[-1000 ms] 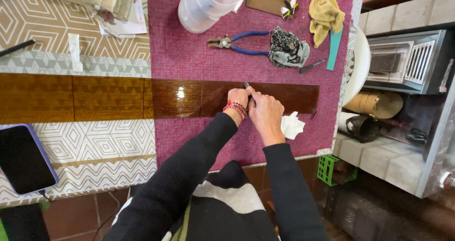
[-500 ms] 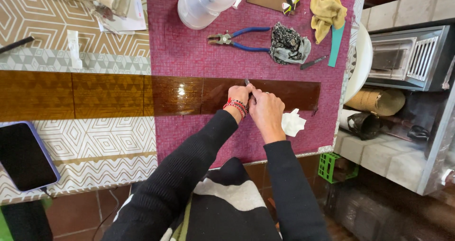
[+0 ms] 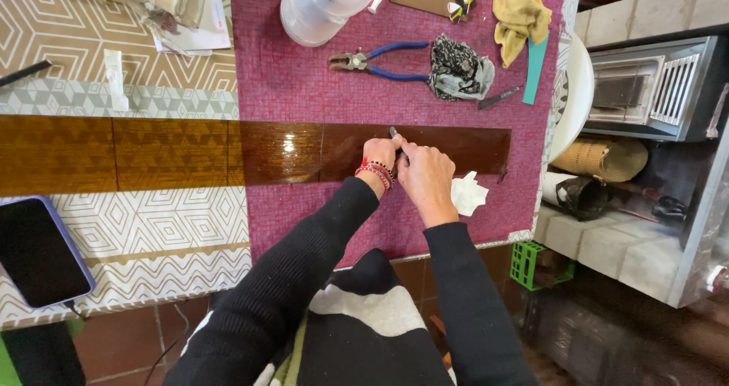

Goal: Marking and scoring a long strip of translucent brown glass with a marker and glass cutter.

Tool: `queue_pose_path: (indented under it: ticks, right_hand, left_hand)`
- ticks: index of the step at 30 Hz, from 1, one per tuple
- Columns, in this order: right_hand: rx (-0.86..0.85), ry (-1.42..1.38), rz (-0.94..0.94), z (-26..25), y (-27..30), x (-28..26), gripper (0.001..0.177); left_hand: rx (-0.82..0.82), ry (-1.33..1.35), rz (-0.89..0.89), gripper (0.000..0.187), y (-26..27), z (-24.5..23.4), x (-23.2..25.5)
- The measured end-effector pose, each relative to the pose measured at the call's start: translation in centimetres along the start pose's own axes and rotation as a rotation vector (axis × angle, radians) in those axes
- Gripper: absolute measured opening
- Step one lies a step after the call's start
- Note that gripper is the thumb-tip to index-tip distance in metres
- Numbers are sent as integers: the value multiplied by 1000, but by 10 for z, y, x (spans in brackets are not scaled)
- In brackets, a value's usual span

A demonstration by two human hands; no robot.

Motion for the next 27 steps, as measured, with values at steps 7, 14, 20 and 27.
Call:
queue_pose_path:
  ticks: [7, 14, 20, 27]
  right_hand:
    - [26, -7, 0, -3, 2, -2, 17]
    - [36, -33, -2, -1, 5, -2, 19]
    - [13, -21, 14, 1, 9, -3, 17]
    - [-3, -7, 18, -2, 14, -4, 17]
  left_hand:
    - [-19, -3, 29, 16, 7, 2, 1]
    - [-11, 116, 0, 11, 17, 4, 3]
    - [11, 109, -3, 11, 21, 4, 6]
    - [28, 86, -3, 11, 28, 2, 5]
Point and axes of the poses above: each hand's wrist, its own y-axis away from the middle knuckle, its own z-axis out of the palm, x = y × z, the point moved 2 cm from there along -y, towards the middle knuckle, and after that the axes turned 11 degrees about y, right-handed, at the moved point
